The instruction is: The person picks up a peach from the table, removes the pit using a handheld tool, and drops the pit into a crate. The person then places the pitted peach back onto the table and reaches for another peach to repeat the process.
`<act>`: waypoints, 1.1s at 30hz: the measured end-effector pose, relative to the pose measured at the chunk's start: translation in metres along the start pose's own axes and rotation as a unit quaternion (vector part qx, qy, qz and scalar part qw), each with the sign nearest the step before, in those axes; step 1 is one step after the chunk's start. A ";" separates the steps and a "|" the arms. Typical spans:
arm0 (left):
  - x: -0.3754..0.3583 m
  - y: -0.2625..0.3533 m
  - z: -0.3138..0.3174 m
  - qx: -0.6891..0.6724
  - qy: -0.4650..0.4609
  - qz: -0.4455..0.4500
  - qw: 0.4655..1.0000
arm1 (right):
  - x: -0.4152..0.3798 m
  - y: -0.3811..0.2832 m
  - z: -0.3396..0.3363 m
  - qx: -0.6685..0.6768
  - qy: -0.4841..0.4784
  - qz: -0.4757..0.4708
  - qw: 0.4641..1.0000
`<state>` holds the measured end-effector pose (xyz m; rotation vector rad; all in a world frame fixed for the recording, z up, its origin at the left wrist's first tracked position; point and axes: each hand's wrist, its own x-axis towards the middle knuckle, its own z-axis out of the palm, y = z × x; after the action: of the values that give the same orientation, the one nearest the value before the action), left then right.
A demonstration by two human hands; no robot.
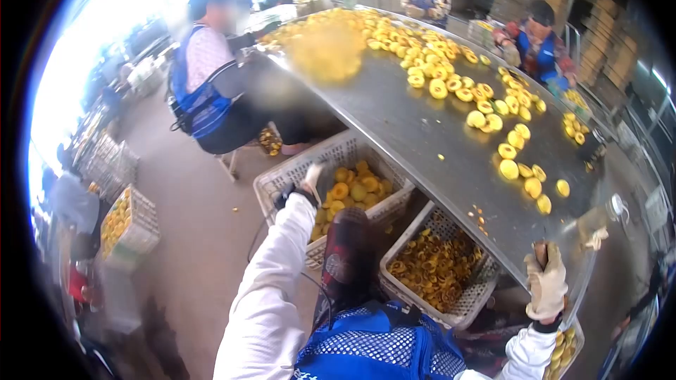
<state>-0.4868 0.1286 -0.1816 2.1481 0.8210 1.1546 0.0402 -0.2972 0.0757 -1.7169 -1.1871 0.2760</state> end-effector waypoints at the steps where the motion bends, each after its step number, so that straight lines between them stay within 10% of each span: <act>1: 0.041 0.086 0.002 -0.253 0.025 -0.196 0.947 | 0.000 0.010 -0.003 -0.040 0.016 -0.109 0.993; 2: 0.086 0.191 0.003 -0.483 0.158 -0.355 0.785 | -0.004 0.017 -0.005 -0.177 -0.033 -0.049 0.982; 3: 0.117 0.155 0.005 -0.470 0.128 -0.402 0.776 | -0.004 0.019 -0.001 -0.175 -0.027 0.014 0.984; 7: 0.192 0.205 0.059 -0.218 -0.004 -0.291 0.932 | 0.005 0.017 0.021 -0.113 -0.072 0.171 0.976; 11: 0.266 0.205 0.091 -0.226 -0.115 -0.340 0.906 | 0.022 0.065 0.044 -0.039 -0.073 0.212 0.974; 14: 0.343 0.112 0.097 0.017 -0.088 -0.173 0.981 | 0.027 0.055 0.038 -0.020 -0.076 0.266 0.961; 21: 0.334 0.239 0.039 -0.244 0.013 -0.267 0.932 | 0.022 0.046 0.041 0.028 -0.071 0.322 0.944; 22: 0.354 0.159 0.036 -0.066 -0.075 -0.155 0.983 | 0.021 0.050 0.042 0.056 -0.065 0.319 0.944; 24: 0.345 0.079 0.058 -0.164 -0.132 -0.027 0.977 | 0.027 0.062 0.043 0.083 -0.062 0.309 0.945; 26: 0.297 0.188 0.068 -0.234 -0.161 -0.384 0.879 | 0.034 0.050 0.040 0.035 -0.068 0.321 0.944; 29: 0.306 0.191 0.048 -0.247 -0.030 -0.364 0.897 | 0.025 0.055 0.040 0.034 -0.082 0.318 0.944; 30: 0.307 0.198 0.051 -0.038 0.014 -0.349 0.936 | 0.028 0.054 0.040 0.045 -0.086 0.297 0.950; 33: 0.305 0.173 0.061 0.091 -0.080 -0.292 0.949 | 0.027 0.055 0.042 0.033 -0.071 0.295 0.952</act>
<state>-0.2567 0.2273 0.0711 1.8987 1.4064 0.6101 0.0588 -0.2523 0.0196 -1.9851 -0.7215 0.8020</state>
